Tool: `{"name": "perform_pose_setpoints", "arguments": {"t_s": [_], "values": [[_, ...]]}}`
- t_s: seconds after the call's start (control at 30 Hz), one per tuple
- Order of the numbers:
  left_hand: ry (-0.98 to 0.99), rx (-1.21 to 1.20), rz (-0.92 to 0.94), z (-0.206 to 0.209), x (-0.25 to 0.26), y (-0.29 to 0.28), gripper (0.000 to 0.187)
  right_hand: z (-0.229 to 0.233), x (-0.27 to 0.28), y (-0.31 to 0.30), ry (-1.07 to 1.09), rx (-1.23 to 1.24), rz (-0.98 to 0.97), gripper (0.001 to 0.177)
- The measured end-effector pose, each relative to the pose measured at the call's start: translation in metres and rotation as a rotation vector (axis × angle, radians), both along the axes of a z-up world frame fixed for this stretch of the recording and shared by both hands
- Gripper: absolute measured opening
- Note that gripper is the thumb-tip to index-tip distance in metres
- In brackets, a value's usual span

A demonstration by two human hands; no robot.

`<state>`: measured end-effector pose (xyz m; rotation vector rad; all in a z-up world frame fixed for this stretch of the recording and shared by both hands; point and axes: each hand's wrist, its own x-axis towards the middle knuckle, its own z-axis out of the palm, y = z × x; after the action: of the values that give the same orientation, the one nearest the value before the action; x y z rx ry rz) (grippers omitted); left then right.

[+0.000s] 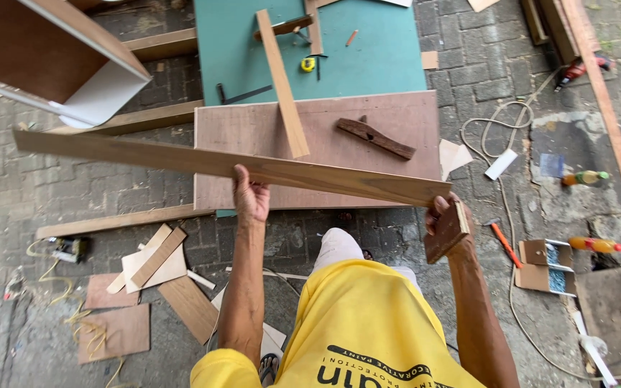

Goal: Sanding the edges of thin wood strips manually using a sanding block in a workshop.

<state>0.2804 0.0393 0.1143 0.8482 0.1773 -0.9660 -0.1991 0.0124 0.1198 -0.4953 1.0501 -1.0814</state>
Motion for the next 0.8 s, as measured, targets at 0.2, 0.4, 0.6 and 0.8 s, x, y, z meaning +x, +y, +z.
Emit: {"name": "perform_pose_setpoints", "arguments": {"t_s": [0.2,0.4,0.6,0.8], "values": [[-0.141,0.004,-0.114,-0.004,-0.018,-0.03,0.03,-0.007,0.0,0.044,0.001,0.031,-0.061,0.027],[-0.2,0.046,-0.396,0.02,-0.103,-0.04,0.031,-0.015,0.062,0.098,-0.262,0.059,-0.338,0.013],[-0.48,0.018,-0.74,0.067,-0.06,-0.075,0.032,-0.054,0.133,0.174,-0.099,0.319,-0.501,0.029],[-0.935,-0.081,-1.194,0.054,0.058,-0.116,0.016,-0.073,0.297,0.218,-0.138,0.38,-0.569,0.061]]}}
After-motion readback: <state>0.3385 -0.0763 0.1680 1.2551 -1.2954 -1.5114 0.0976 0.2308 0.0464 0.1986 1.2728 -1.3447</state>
